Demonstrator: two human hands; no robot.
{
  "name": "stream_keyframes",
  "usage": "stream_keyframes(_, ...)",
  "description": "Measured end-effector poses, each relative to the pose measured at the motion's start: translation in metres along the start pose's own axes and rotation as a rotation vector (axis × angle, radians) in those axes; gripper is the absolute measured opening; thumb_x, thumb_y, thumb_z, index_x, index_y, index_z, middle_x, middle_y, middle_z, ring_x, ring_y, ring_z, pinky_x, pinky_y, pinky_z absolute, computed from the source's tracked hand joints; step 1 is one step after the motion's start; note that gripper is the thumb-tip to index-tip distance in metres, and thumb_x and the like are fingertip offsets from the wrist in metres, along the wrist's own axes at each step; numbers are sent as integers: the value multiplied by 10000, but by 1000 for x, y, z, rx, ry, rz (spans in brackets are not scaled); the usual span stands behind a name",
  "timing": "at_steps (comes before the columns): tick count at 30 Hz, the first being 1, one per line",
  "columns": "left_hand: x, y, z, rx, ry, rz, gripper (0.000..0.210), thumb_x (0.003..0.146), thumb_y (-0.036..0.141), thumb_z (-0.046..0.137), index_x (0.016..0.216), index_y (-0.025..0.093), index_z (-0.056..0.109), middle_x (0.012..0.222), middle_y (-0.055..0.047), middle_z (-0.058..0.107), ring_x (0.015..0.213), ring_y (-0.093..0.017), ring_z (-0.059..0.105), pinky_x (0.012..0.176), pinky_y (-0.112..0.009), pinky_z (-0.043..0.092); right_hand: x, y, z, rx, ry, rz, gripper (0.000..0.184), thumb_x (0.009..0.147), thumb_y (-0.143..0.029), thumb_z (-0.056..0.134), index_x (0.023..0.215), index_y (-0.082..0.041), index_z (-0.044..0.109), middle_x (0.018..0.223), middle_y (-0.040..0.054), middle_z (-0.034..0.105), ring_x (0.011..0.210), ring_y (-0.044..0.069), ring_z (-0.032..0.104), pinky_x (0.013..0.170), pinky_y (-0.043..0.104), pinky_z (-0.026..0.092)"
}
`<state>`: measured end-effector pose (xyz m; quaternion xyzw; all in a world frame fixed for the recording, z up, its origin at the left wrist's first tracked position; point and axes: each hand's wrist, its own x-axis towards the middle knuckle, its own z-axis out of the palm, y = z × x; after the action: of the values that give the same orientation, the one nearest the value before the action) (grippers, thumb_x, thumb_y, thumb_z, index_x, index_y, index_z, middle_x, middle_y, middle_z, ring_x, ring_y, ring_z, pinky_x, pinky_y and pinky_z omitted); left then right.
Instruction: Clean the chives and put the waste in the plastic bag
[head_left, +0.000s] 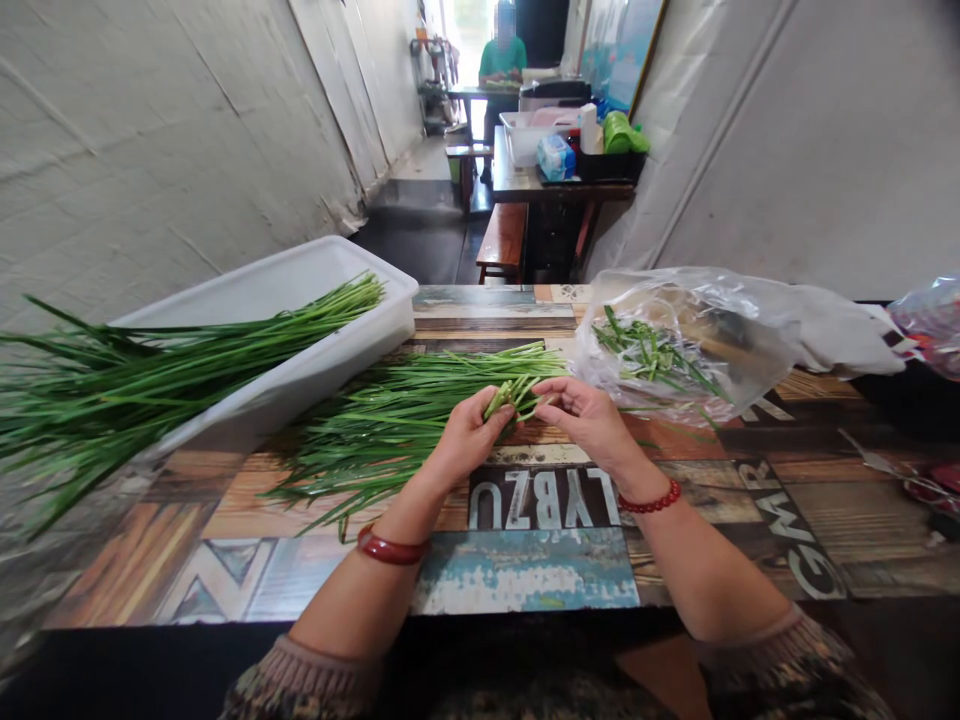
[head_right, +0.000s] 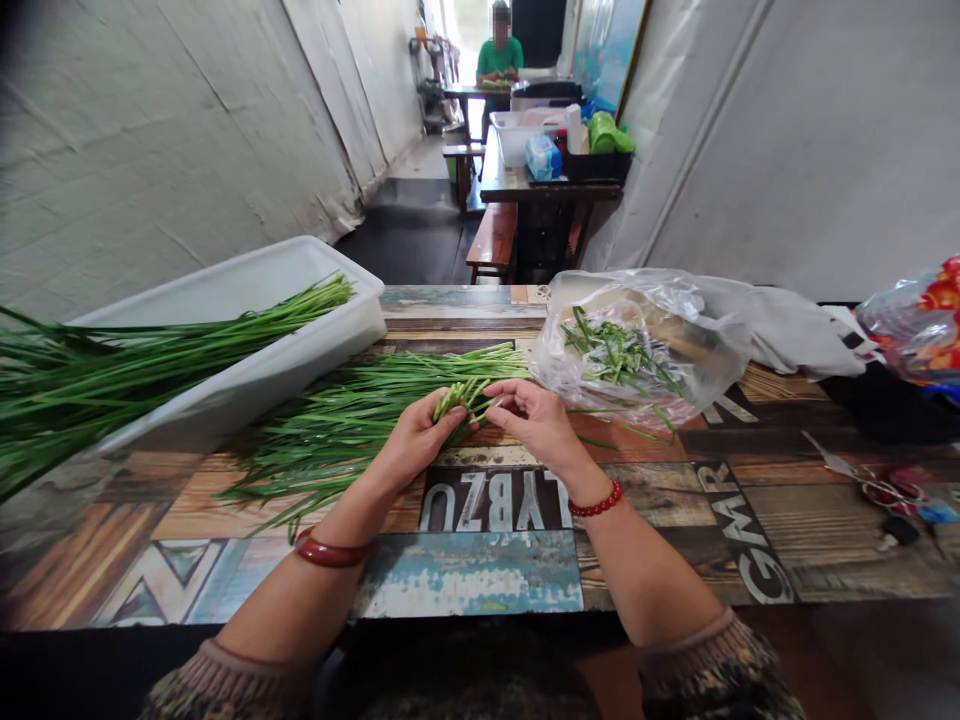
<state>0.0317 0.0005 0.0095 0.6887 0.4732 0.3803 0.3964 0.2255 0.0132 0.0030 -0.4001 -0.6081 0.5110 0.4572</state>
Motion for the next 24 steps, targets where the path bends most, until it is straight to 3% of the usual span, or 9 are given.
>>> stream_keyframes(9,0,-5,2,-26,57,-23,263,879,409,553,814,160,606,775,-5,586,761,-135,511,711,-236,437,0,-2,3,-39,20,26,248,772,-312,669,974,-169,659,724,-3,660,633,115,588,610,245,469)
stream_keyframes(18,-1,3,3,-26,14,-22,266,897,403,536,846,157,622,817,-17,648,769,-137,551,717,-233,437,-4,-5,8,-232,181,-103,145,816,-316,607,816,-191,679,731,14,680,622,131,580,597,249,460)
stream_keyframes(24,-2,12,2,45,-18,-28,259,905,372,506,751,169,554,700,14,589,688,-121,499,691,-234,386,-2,-8,2,-367,244,-205,100,819,-254,573,781,-197,645,739,4,661,630,133,582,604,256,470)
